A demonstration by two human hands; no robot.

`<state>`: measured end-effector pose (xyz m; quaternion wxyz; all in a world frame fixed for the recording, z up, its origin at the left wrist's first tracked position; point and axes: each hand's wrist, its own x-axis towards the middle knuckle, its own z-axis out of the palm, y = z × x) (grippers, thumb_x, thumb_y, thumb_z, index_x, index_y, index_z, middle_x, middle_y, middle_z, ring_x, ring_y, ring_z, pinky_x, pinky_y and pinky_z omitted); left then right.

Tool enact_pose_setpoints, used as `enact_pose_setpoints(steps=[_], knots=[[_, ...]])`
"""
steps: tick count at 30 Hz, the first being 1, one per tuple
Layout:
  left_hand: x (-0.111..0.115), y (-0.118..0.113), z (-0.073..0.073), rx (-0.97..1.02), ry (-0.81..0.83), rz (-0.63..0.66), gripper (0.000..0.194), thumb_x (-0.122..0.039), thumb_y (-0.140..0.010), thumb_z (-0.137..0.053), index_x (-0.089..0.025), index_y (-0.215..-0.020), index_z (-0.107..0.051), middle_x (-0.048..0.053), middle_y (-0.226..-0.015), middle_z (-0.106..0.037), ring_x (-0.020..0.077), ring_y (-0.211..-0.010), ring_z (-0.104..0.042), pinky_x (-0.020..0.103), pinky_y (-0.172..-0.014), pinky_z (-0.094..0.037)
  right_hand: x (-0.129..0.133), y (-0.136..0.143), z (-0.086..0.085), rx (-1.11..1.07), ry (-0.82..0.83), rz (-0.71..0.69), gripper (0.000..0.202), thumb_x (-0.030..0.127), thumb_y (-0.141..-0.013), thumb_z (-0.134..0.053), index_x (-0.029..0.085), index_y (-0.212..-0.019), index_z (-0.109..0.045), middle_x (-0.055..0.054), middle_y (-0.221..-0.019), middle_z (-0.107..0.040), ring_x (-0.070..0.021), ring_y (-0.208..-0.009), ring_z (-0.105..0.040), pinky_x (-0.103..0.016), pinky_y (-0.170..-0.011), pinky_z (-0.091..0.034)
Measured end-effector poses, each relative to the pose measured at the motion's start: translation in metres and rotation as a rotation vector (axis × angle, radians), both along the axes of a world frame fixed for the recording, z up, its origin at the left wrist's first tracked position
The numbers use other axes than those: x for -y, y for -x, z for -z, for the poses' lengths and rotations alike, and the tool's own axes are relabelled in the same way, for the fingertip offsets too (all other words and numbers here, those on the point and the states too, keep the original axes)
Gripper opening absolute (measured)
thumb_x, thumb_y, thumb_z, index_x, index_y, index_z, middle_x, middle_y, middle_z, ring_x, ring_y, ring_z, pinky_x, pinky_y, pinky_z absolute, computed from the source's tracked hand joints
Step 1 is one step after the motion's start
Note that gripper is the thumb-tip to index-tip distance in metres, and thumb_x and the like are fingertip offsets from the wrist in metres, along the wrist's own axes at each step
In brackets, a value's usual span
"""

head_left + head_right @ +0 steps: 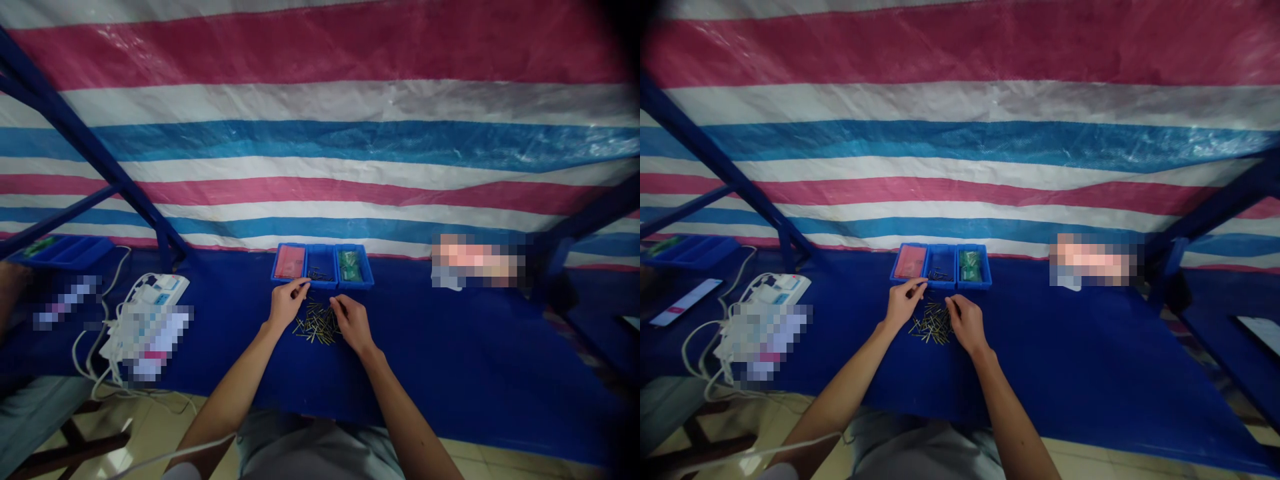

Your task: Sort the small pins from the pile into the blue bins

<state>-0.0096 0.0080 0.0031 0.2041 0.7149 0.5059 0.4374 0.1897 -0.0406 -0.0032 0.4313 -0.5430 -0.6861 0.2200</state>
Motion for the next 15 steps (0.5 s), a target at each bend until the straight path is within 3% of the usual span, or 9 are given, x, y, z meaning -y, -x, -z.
enact_pose_setpoints(steps=[5,9,15], knots=[[-0.002,0.014,-0.007,-0.142,-0.003,0.115,0.03,-0.04,-0.095,-0.058,-0.019,-0.101,-0.078,-0.004,-0.054,-0.056,0.0071,-0.049,-0.044,0.019,-0.057,-0.036,-0.001,-0.001,0.0,-0.002,0.007,0.011,0.037,0.042,-0.101,-0.045,0.019,-0.075,-0.057,0.001,-0.064,-0.054,-0.0125,-0.058,-0.048,-0.026,-0.058,-0.033],[-0.006,0.022,-0.008,-0.32,0.124,0.236,0.025,-0.038,-0.094,-0.06,-0.024,-0.101,-0.079,-0.003,-0.06,-0.063,0.0077,-0.052,-0.05,0.02,-0.058,-0.033,0.0,-0.002,-0.002,-0.01,0.005,0.016,0.037,0.042,-0.102,-0.044,0.019,-0.075,-0.057,0.001,-0.064,-0.053,-0.0131,-0.058,-0.049,-0.026,-0.059,-0.034],[-0.008,0.023,-0.008,-0.419,0.23,0.254,0.027,-0.039,-0.094,-0.06,-0.026,-0.108,-0.078,-0.001,-0.067,-0.069,0.0095,-0.057,-0.055,0.021,-0.06,-0.033,0.001,-0.003,-0.003,-0.007,0.007,0.023,0.037,0.042,-0.102,-0.044,0.019,-0.075,-0.058,0.001,-0.064,-0.055,-0.0128,-0.058,-0.049,-0.026,-0.058,-0.034]])
